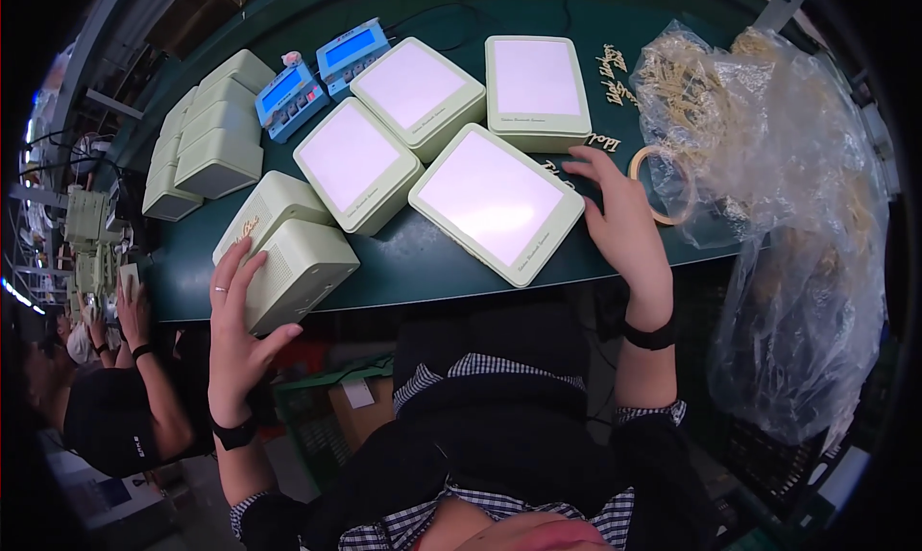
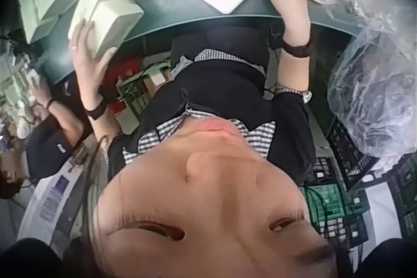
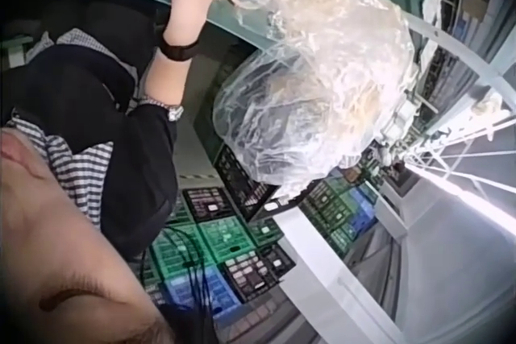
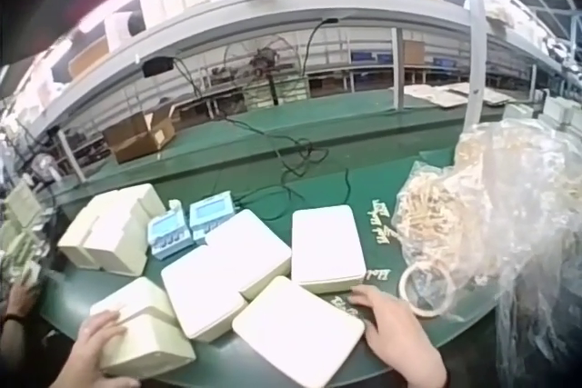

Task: The person tests the light function of several speakers by hand, moves them aside, and then presses decorative labels onto the front grilles of the speakers.

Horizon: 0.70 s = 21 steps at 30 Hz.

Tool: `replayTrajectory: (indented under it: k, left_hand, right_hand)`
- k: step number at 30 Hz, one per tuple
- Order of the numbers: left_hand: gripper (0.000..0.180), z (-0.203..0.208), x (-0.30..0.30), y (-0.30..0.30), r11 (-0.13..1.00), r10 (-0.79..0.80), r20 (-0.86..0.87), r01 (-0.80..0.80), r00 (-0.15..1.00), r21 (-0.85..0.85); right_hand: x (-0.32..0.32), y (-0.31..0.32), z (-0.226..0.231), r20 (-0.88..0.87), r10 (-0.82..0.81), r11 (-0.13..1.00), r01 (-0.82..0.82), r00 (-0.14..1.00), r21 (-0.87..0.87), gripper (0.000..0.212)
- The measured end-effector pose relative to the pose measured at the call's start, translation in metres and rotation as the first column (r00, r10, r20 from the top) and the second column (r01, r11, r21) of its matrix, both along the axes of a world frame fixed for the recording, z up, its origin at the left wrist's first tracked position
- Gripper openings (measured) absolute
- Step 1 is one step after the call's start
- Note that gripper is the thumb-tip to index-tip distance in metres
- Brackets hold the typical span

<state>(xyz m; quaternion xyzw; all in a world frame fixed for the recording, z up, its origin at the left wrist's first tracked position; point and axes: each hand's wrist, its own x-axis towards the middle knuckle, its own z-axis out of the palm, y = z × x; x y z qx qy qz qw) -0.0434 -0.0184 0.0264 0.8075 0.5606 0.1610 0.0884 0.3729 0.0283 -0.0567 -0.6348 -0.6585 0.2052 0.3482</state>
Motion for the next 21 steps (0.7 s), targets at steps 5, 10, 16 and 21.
replayTrajectory:
  k: [5,10,16,21]
  left_hand:
    - [0.079,-0.011,0.004,0.003,0.994,-0.002,0.009,0.001,1.0,0.112]
    - [0.074,-0.018,0.003,0.003,0.986,0.033,0.017,-0.035,0.999,0.163]
    - [0.06,-0.023,-0.004,0.003,0.969,-0.02,0.052,0.007,0.998,0.246]
    - [0.049,-0.035,-0.016,-0.001,0.93,-0.065,0.226,-0.023,0.972,0.367]
  right_hand:
    - [0.0,-0.001,-0.014,0.054,-0.059,0.998,0.059,0.997,0.002,0.029]
    - [0.0,-0.012,-0.019,-0.043,-0.161,0.983,0.164,0.986,0.086,0.016]
    - [-0.035,-0.031,0.028,-0.053,-0.075,0.863,0.091,0.996,0.497,0.017]
    - [-0.112,-0.03,0.052,-0.039,0.3,0.746,-0.209,0.953,0.632,0.024]
